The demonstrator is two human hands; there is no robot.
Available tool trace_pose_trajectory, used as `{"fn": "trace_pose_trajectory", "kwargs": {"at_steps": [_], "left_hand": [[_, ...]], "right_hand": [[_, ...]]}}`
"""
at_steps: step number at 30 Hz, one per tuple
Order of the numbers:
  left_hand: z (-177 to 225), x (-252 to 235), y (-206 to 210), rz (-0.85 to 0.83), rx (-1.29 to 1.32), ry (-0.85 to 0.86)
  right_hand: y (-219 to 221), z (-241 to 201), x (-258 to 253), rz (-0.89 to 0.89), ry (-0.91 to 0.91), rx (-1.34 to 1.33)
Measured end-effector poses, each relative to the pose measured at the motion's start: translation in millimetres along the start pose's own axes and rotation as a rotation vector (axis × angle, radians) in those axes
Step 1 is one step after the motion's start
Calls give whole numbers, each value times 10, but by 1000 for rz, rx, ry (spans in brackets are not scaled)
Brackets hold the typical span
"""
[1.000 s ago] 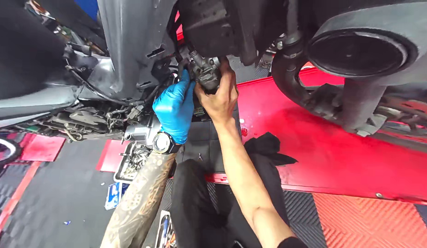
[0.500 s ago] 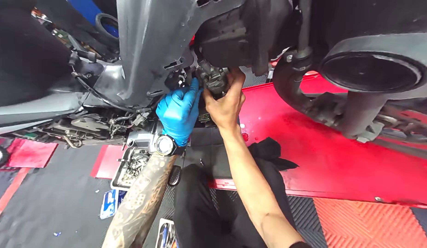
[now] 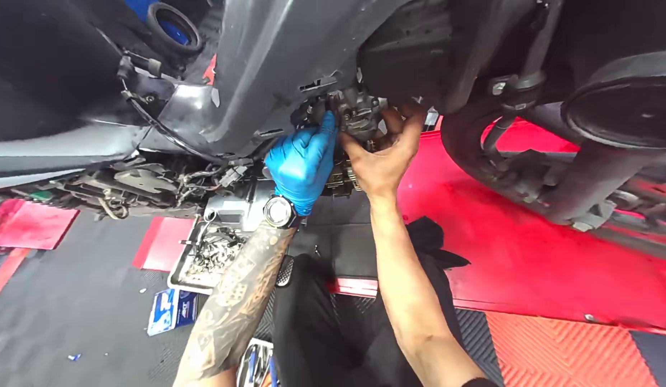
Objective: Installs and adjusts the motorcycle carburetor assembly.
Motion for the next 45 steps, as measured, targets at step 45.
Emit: {"fn": "trace_pose_trajectory", "kwargs": {"at_steps": [45], "left_hand": [[-599,367,491,-32,101,-54]], "right_hand": [[15,94,-245,-73,-85,-57]]}}
Point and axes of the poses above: each hand's wrist, its own x-axis away from the middle knuckle, its own y-axis out of the palm, z = x × y, the point moved 10 cm from there along -x, towards the middle knuckle, and after that the axes turned 4 degrees about -y, right-handed, at the moved point
